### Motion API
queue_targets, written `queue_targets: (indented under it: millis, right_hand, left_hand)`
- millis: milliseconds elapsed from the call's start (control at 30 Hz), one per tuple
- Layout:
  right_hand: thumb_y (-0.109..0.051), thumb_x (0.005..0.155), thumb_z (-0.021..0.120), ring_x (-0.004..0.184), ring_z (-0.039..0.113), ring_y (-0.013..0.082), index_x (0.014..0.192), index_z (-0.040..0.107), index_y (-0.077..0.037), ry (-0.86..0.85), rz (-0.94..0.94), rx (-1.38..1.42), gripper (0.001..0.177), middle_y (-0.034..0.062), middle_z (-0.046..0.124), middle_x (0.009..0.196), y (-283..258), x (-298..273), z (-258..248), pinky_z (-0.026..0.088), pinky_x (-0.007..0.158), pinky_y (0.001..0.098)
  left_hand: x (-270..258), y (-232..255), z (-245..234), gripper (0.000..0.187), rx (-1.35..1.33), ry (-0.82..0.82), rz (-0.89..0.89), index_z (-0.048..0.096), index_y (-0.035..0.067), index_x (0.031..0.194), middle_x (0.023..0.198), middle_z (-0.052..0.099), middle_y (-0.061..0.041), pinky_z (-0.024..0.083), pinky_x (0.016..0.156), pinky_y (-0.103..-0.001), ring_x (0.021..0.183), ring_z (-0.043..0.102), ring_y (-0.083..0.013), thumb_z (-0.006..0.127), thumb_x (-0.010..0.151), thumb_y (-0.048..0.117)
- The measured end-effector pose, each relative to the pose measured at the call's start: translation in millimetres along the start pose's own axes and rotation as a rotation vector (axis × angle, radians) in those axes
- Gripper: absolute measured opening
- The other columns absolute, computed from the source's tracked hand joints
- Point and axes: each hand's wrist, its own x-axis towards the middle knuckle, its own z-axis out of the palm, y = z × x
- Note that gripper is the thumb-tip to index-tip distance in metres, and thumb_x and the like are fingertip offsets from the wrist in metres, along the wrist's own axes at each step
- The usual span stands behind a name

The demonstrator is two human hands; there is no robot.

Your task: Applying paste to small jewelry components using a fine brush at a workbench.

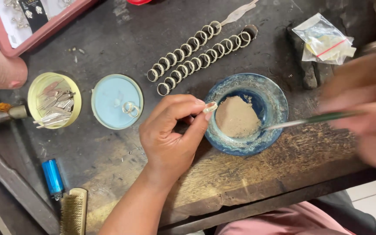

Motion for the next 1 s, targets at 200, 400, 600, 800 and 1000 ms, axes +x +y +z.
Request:
queue_targets:
  millis: [200, 400, 600, 800, 1000]
  right_hand:
    - [-0.006, 0.080, 0.045, 0.057, 0.055, 0.0151, 0.076, 0.047, 0.004, 0.299, 0.286, -0.281, 0.011, 0.0093, 0.049, 0.063, -142, 152, 29, 0.047, 0.061, 0.0232]
    - [-0.008, 0.085, 0.063, 0.044, 0.051, 0.0075, 0.080, 0.065, -0.003, 0.254, 0.510, -0.501, 0.007, 0.0039, 0.057, 0.050, -142, 178, 33, 0.036, 0.039, 0.0192]
    - [0.000, 0.086, 0.064, 0.050, 0.057, 0.0115, 0.083, 0.065, 0.001, 0.286, 0.566, -0.493, 0.003, 0.0082, 0.059, 0.058, -140, 184, 33, 0.042, 0.044, 0.0205]
    - [-0.001, 0.086, 0.065, 0.052, 0.059, 0.0135, 0.086, 0.065, 0.002, 0.258, 0.541, -0.493, 0.003, 0.0095, 0.060, 0.062, -132, 182, 33, 0.044, 0.044, 0.0218]
    - [0.001, 0.086, 0.065, 0.047, 0.054, 0.0109, 0.082, 0.065, 0.002, 0.274, 0.513, -0.460, 0.004, 0.0085, 0.056, 0.054, -131, 182, 35, 0.039, 0.042, 0.0197]
  left_hand:
    - [0, 1, 0, 0.010, -0.001, -0.002, 0.018, 0.059, 0.004, 0.081, 0.080, 0.060, -0.012, 0.045, 0.057, -0.020, 0.063, 0.055, -0.0128, 0.065, 0.077, -0.003]
    - [1, 1, -2, 0.014, 0.031, -0.029, 0.030, 0.060, 0.005, 0.084, 0.083, 0.060, -0.011, 0.046, 0.058, -0.020, 0.065, 0.057, -0.0126, 0.065, 0.077, -0.006]
    - [3, 1, -4, 0.015, 0.089, -0.060, 0.081, 0.059, 0.007, 0.084, 0.080, 0.062, -0.008, 0.046, 0.061, -0.024, 0.068, 0.058, -0.0160, 0.063, 0.078, -0.006]
    - [3, 0, -4, 0.015, 0.088, -0.064, 0.077, 0.059, 0.006, 0.084, 0.080, 0.062, -0.008, 0.046, 0.058, -0.023, 0.069, 0.058, -0.0159, 0.063, 0.077, -0.007]
    - [3, 0, -4, 0.015, 0.102, -0.075, 0.081, 0.059, 0.006, 0.084, 0.080, 0.062, -0.008, 0.046, 0.059, -0.023, 0.069, 0.058, -0.0163, 0.062, 0.077, -0.007]
